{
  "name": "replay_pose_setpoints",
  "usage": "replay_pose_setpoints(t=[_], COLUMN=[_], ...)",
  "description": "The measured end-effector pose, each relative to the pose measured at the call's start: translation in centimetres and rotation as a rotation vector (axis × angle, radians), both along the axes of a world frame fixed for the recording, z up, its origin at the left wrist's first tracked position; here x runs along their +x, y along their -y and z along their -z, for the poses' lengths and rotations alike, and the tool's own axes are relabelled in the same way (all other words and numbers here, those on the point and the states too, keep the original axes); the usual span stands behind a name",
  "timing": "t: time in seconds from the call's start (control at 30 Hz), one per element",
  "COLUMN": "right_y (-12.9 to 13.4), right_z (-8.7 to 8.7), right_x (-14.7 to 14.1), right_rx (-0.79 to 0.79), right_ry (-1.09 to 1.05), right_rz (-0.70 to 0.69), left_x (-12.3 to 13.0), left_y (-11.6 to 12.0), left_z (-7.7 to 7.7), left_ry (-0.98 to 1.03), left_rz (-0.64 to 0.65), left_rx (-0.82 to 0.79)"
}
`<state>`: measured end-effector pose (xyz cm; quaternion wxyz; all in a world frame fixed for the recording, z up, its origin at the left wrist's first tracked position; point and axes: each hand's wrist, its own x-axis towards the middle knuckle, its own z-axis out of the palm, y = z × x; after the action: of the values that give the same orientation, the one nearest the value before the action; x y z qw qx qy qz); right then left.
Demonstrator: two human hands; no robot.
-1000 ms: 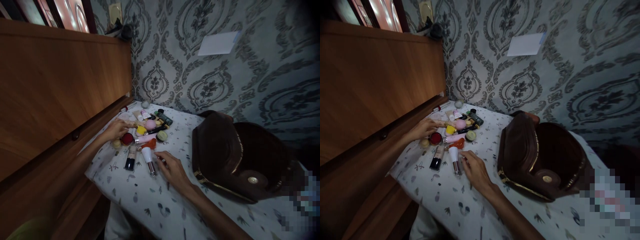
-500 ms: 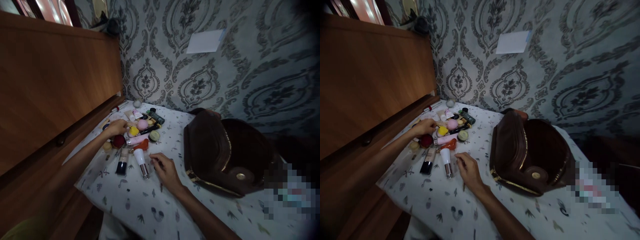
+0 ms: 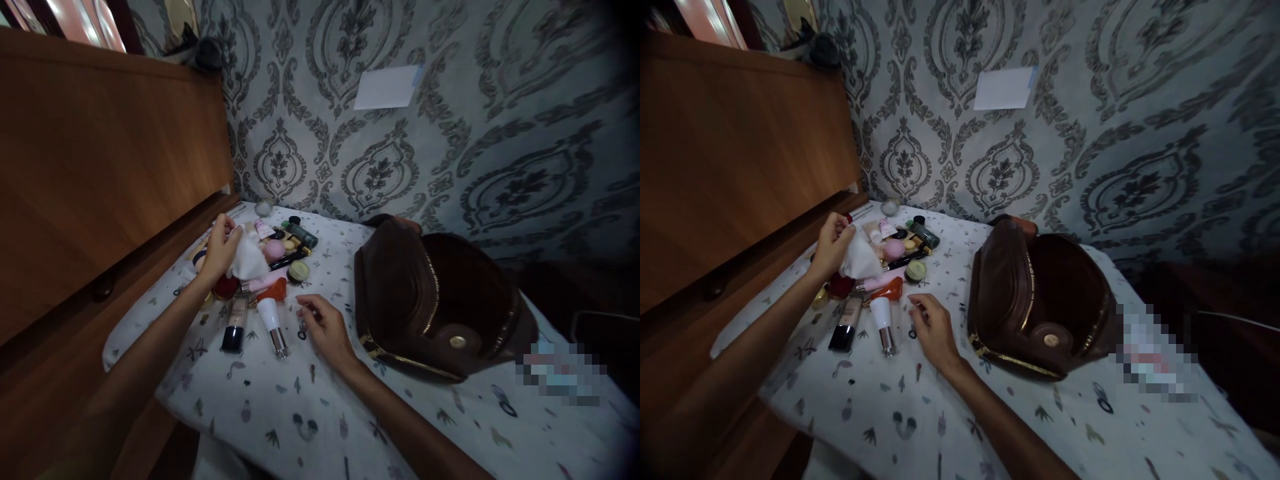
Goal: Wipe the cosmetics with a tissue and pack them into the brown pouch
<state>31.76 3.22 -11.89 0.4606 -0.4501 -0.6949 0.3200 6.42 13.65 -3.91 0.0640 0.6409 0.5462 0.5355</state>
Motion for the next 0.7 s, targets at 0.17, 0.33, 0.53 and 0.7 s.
replay_pose_setpoints(t=[0.17,0.33,0.53,0.7], right_y=[-3.6,-7.3,-8.5,-8.6], right_z=[-0.3,0.7,2.5,3.0], right_x=[0.5,-0.3,-1.1,-1.2], right_rx=[0.088,0.081,0.079,0.07], right_ry=[0.124,0.23,0.191,0.145], right_rz=[0.168,0.24,0.16,0.191], left_x=[-0.2,-0.6,0.7,2.9], left_y=[3.3,5.3,6.9,7.5], left_z=[0.2,0.8,2.2,3.8], left_ry=[-0.368,-0.52,-0.667,-0.857], left_rz=[0.111,0.055,0.208,0.288], left_rx=[-0.125,-0.088,0.078,0.054])
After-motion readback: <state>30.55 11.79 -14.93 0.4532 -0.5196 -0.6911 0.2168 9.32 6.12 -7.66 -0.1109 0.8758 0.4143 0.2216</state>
